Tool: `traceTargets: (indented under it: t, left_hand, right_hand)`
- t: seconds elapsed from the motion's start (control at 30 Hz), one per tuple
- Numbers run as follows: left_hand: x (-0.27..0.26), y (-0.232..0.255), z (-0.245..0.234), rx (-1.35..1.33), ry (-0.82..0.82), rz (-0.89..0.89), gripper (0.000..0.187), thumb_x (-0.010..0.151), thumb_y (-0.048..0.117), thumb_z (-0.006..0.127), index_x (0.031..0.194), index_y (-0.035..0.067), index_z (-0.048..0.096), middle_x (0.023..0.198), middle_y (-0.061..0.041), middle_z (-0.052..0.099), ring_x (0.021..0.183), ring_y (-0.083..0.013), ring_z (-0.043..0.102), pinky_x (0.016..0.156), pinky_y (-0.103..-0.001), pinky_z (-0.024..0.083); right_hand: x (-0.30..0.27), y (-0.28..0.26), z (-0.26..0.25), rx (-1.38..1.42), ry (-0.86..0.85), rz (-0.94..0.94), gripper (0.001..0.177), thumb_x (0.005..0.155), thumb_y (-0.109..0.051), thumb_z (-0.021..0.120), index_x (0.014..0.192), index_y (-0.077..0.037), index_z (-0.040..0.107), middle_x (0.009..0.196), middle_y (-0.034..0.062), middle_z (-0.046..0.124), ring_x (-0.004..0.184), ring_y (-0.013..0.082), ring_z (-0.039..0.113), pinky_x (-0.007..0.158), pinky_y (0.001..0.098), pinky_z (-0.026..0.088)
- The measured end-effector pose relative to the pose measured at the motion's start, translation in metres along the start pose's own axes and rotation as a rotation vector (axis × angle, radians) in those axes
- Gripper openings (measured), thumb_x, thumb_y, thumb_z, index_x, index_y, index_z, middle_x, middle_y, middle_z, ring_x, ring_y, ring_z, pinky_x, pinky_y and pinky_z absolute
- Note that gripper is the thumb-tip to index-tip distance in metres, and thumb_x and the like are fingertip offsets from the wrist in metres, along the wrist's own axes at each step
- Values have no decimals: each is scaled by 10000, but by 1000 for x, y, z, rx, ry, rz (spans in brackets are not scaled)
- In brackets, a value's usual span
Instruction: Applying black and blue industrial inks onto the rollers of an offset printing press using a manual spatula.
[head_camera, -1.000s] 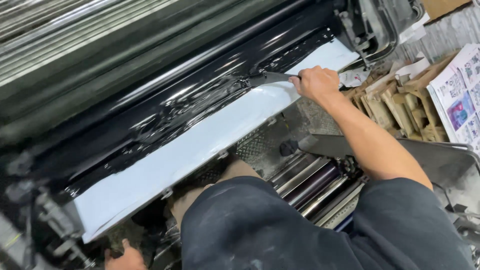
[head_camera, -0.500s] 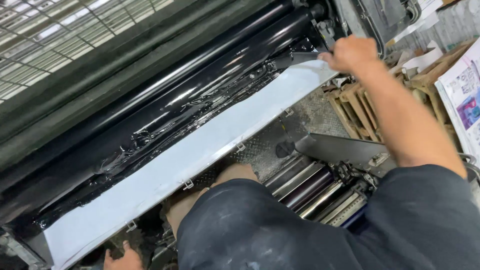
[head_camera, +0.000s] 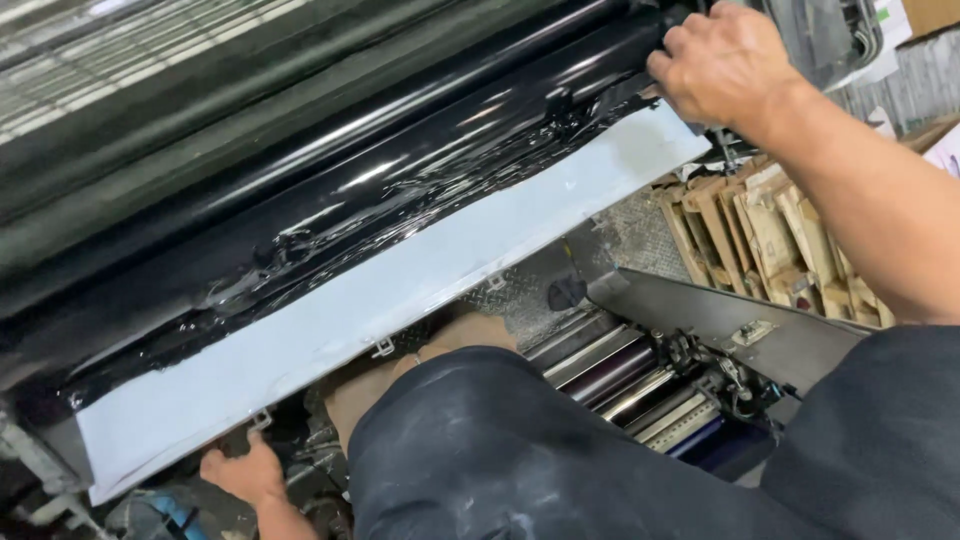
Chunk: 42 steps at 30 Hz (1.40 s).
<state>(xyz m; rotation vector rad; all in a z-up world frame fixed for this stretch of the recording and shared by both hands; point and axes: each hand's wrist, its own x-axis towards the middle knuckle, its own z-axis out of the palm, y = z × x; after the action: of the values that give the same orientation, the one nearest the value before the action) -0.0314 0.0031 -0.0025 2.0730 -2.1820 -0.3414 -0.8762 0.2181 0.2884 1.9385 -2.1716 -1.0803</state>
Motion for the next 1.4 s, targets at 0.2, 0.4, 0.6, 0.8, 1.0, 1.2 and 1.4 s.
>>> traceTargets:
  t: [0.2, 0.4, 0.6, 0.8, 1.0, 1.2, 1.4]
  left_hand:
    - [-12, -16, -8, -80, -29, -117, 617, 871, 192, 868, 1360, -76, 602, 1397, -274, 517, 1295, -445, 507, 1131, -490, 431]
    - [8, -58, -17, 0, -92, -320, 680, 857, 274, 869, 1409, -18, 600, 1425, -262, 463, 1217, -460, 533, 933, -554, 467]
    - [44, -135, -18, -113, -101, -223, 613, 920, 296, 867, 1387, -16, 621, 1366, -237, 613, 1249, -397, 601, 1051, -488, 482]
    - [67, -149, -67, -265, -95, -377, 614, 840, 271, 840, 1323, -13, 588, 1345, -174, 634, 1253, -327, 659, 1062, -428, 517]
    - [71, -226, -56, -36, -139, -529, 674, 863, 209, 839, 1448, 21, 562, 1448, -241, 405, 1132, -450, 549, 851, -521, 502]
    - [47, -250, -75, -111, -108, -472, 580, 876, 258, 862, 1355, 15, 642, 1407, -207, 481, 1185, -372, 572, 974, -478, 514]
    - [17, -284, -50, -94, -2, -390, 659, 822, 258, 886, 1389, 32, 638, 1366, -180, 549, 1262, -368, 545, 1028, -475, 478]
  right_hand:
    - [29, -61, -68, 54, 80, -70, 166, 986, -239, 568, 960, -157, 710, 902, 29, 691, 919, 194, 683, 853, 343, 507]
    - [55, -122, -129, -43, 251, -127, 136, 925, -219, 599, 918, -125, 698, 828, 25, 657, 822, 177, 650, 782, 316, 487]
    - [81, -191, -202, -97, 260, -142, 149, 898, -222, 599, 830, -127, 692, 776, 24, 661, 782, 177, 652, 756, 315, 491]
    - [108, -267, -276, -116, 301, -176, 186, 890, -236, 581, 852, -102, 704, 781, 34, 670, 767, 187, 653, 750, 327, 501]
    - [139, -328, -347, -186, 256, -248, 211, 923, -238, 560, 841, -105, 701, 722, 13, 621, 669, 156, 595, 634, 314, 460]
    - [173, -384, -412, -227, 92, -375, 287, 972, -243, 553, 760, -87, 670, 650, -18, 590, 582, 91, 559, 526, 287, 421]
    - [208, -437, -476, -85, 83, -480, 217, 955, -197, 602, 765, -179, 705, 736, 9, 673, 723, 203, 651, 601, 347, 449]
